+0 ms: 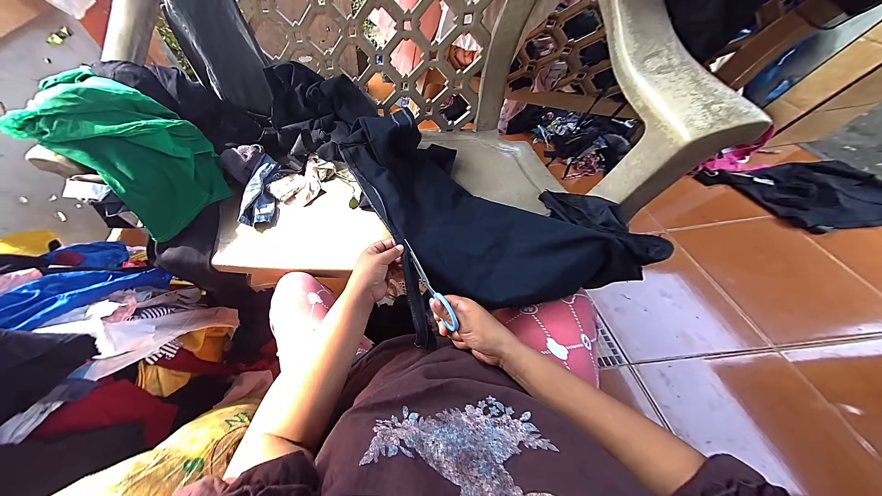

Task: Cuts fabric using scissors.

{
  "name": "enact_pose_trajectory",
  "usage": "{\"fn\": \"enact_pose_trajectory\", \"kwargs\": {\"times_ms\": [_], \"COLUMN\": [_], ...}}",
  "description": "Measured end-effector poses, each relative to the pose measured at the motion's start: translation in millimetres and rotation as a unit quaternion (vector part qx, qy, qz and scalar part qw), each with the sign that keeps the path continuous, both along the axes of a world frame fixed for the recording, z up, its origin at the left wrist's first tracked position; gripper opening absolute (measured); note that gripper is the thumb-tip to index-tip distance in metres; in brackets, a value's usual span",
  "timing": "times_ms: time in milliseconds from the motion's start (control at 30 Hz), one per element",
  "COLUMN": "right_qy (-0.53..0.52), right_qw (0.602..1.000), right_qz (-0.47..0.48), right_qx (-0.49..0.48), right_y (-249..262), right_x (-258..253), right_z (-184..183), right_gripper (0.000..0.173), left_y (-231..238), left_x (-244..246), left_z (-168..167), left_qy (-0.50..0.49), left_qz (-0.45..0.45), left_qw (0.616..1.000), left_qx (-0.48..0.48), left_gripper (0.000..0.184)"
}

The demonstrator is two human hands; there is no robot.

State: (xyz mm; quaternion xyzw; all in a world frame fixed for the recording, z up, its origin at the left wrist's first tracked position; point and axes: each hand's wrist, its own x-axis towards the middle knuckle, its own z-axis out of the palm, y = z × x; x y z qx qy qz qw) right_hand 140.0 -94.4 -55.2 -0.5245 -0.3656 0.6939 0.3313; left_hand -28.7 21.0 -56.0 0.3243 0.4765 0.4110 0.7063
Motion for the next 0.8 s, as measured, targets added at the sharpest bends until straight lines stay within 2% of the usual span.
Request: {"fn": "enact_pose_trajectory", "kwargs": {"times_ms": [133, 300, 367, 600, 800], "right_qy": [0.005, 0.009, 0.006, -0.015, 0.007], "right_qw": [1.000, 0.999, 0.999, 0.999, 1.000], "right_qz": [0.011, 0.030, 0.032, 0.030, 0.016], "right_qx": [-0.004, -0.016, -0.018, -0.007, 0.000], "right_y": [1.2, 11.3, 16.1, 21.6, 17.0], "right_x": [0.4, -1.5, -3.3, -7.5, -11.2], "right_z": [-1.6, 0.5, 1.9, 1.2, -1.7], "right_gripper": [0.020, 0.023, 0.023, 0.024, 0.019], "left_y": [-2.1, -3.1, -3.5, -2.5, -5.1], "left_x": [-2.2, -8.7, -10.8, -15.7, -19.3], "left_z": [-4.1, -6.7, -7.2, -7.1, -8.8], "left_qy": [-0.053, -0.075, -0.072, -0.031, -0.042], "left_qz": [0.001, -0.027, -0.053, -0.079, -0.075], "left_qw": [0.998, 0.997, 0.996, 0.996, 0.996], "left_qx": [-0.023, -0.015, -0.006, 0.009, 0.004], "left_gripper": [0.007, 0.042, 0.050, 0.055, 0.059]}}
